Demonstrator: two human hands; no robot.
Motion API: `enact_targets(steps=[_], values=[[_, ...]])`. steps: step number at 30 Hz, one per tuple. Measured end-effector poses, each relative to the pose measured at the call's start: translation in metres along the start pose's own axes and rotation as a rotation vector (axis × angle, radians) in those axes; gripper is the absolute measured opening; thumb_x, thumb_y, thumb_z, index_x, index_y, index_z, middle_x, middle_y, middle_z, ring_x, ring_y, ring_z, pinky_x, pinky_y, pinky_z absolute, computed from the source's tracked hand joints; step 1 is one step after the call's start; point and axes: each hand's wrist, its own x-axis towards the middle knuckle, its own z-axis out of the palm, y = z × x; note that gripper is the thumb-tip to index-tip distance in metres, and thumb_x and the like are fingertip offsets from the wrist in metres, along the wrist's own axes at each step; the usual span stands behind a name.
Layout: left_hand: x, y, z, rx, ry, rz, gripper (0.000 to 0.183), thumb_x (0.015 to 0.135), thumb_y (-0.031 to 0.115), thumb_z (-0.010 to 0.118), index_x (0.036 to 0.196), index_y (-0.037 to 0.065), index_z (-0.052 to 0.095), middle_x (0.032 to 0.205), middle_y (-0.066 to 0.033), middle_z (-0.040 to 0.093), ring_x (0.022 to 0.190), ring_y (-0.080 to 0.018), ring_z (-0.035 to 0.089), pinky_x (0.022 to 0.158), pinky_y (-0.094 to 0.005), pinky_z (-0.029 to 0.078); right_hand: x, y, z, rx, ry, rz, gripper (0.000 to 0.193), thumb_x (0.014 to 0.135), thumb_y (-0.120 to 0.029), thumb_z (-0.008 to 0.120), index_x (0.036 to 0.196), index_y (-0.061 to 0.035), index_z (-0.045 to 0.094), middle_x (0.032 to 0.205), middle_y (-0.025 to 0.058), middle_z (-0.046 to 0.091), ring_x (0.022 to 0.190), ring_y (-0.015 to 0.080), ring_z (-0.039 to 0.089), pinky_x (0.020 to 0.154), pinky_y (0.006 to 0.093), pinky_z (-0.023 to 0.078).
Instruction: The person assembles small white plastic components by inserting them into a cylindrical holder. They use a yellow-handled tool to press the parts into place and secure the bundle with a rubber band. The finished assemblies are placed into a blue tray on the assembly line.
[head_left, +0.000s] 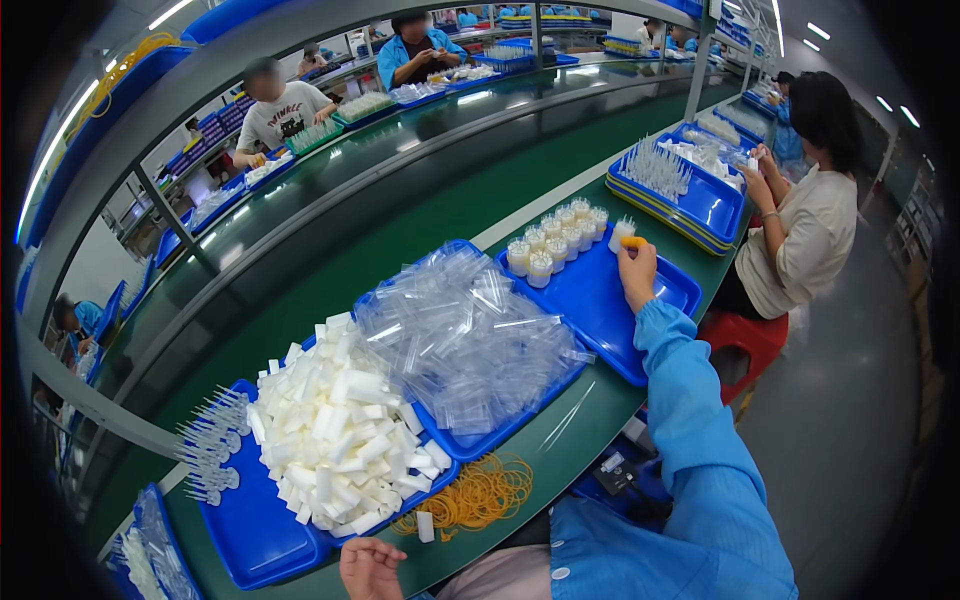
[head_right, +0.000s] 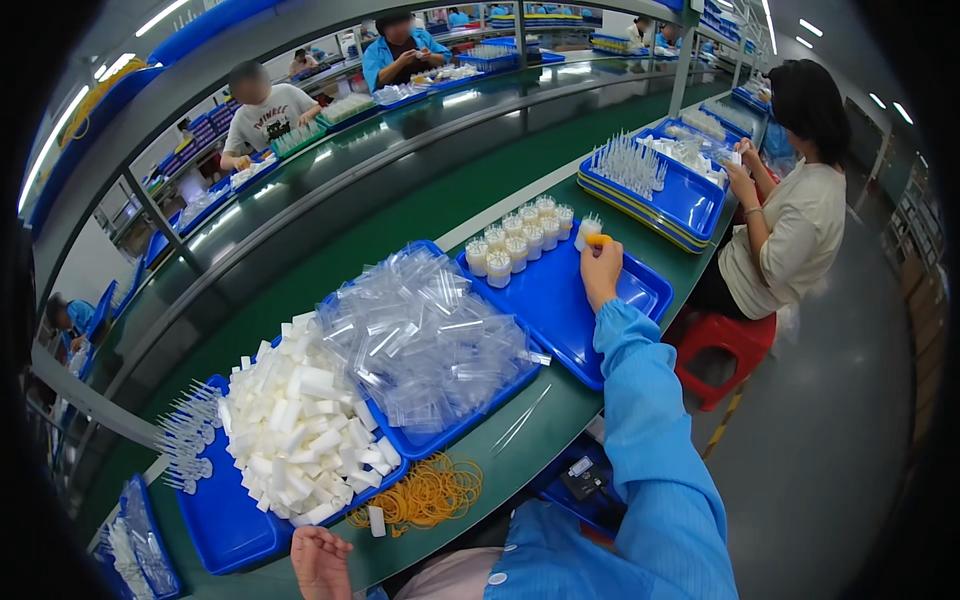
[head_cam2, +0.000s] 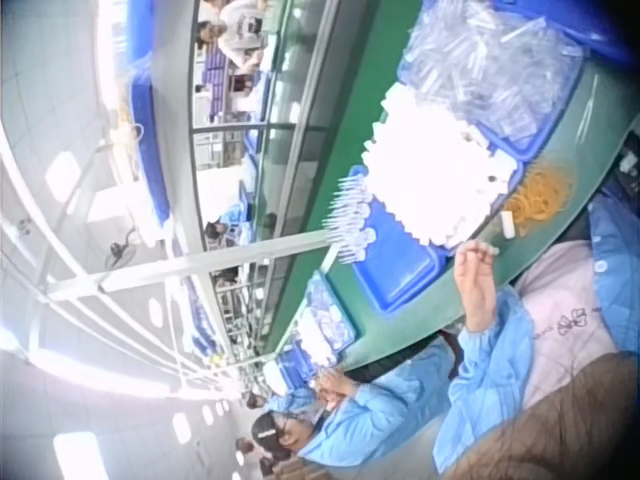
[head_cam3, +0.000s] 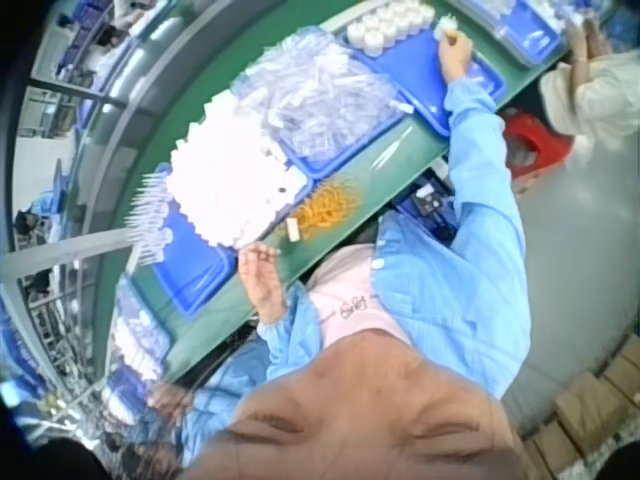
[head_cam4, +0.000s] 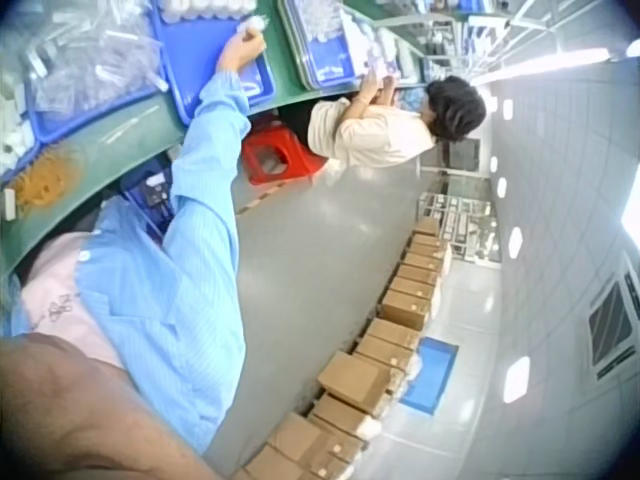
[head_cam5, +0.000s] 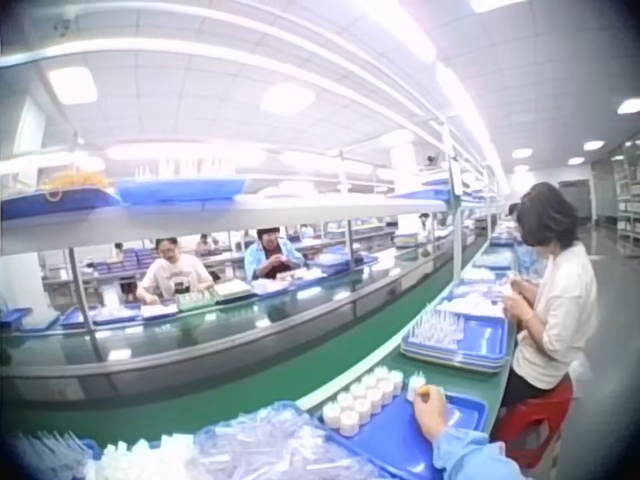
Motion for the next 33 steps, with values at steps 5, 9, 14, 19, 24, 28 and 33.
enact_targets(steps=[5, 9, 14, 19, 24, 28, 33], values=[[-0.002, 0.003, -0.008, 0.015, 0.004, 0.03, 0.014, 0.091, 0.011, 0.055, 0.102, 0.003, 0.055, 0.092, -0.0086, 0.057, 0.083, -0.0195, 0.055, 0.078, -0.0347, 0.049, 0.001, -0.004, 0.006, 0.004, -0.208, 0.032, 0.019, 0.075, -0.004, 0.059, 0.092, -0.0006, 0.067, 0.092, 0.0132, 0.062, 0.084, 0.024, 0.062, 0.076, 0.0306, 0.048], [-0.003, 0.011, -0.02, 0.021, 0.036, 0.071, 0.015, 0.091, 0.013, 0.055, 0.103, 0.003, 0.055, 0.093, -0.0086, 0.058, 0.084, -0.0195, 0.055, 0.078, -0.0339, 0.048, 0.0, -0.013, -0.002, 0.053, -0.269, 0.128, 0.02, 0.075, -0.002, 0.056, 0.091, -0.0006, 0.068, 0.086, 0.013, 0.064, 0.082, 0.022, 0.062, 0.075, 0.0289, 0.047], [0.018, 0.04, -0.05, 0.245, 0.107, 0.278, 0.022, 0.092, 0.017, 0.056, 0.109, 0.005, 0.053, 0.096, -0.0091, 0.059, 0.087, -0.0206, 0.056, 0.081, -0.0364, 0.048, 0.004, -0.012, -0.031, 0.131, -0.152, 0.018, 0.023, 0.078, 0.001, 0.053, 0.097, -0.0015, 0.066, 0.084, 0.0074, 0.062, 0.082, 0.0143, 0.058, 0.075, 0.0251, 0.045], [0.058, 0.097, -0.111, 0.805, 0.277, 0.482, 0.038, 0.085, 0.017, 0.066, 0.117, -0.001, 0.054, 0.101, -0.0102, 0.061, 0.096, -0.0157, 0.057, 0.087, -0.0265, 0.043, -0.12, -0.198, -0.092, 0.731, -0.534, -0.051, 0.024, 0.082, 0.006, 0.053, 0.103, -0.0029, 0.062, 0.1, 0.0065, 0.057, 0.089, 0.0144, 0.056, 0.08, 0.0244, 0.044], [0.167, 0.122, -0.185, 1.372, 0.167, 0.606, 0.032, 0.084, 0.016, 0.065, 0.112, 0.001, 0.059, 0.106, -0.0105, 0.062, 0.097, -0.0192, 0.059, 0.087, -0.0314, 0.045, -0.249, -0.272, -0.15, 0.734, -1.12, -0.726, 0.029, 0.076, -0.004, 0.062, 0.105, -0.0048, 0.062, 0.109, 0.0096, 0.057, 0.098, 0.0274, 0.057, 0.085, 0.0372, 0.046], [0.206, 0.12, -0.163, 1.987, 0.187, 0.821, 0.034, 0.075, 0.012, 0.067, 0.108, 0.008, 0.06, 0.103, -0.015, 0.058, 0.096, -0.0351, 0.055, 0.081, -0.0424, 0.045, -0.296, -0.271, -0.135, 0.459, -1.228, -1.182, 0.034, 0.073, -0.012, 0.059, 0.107, -0.0076, 0.062, 0.112, 0.0071, 0.056, 0.094, 0.0231, 0.055, 0.08, 0.0346, 0.045], [0.19, 0.135, -0.157, 2.187, 0.229, 0.899, 0.036, 0.074, 0.004, 0.063, 0.109, 0.007, 0.055, 0.104, -0.0125, 0.054, 0.098, -0.0315, 0.052, 0.08, -0.0411, 0.045, -0.308, -0.28, -0.124, 0.208, -1.295, -1.452, 0.035, 0.076, -0.015, 0.054, 0.109, -0.0057, 0.061, 0.112, 0.0079, 0.055, 0.094, 0.0208, 0.052, 0.079, 0.0311, 0.041]])
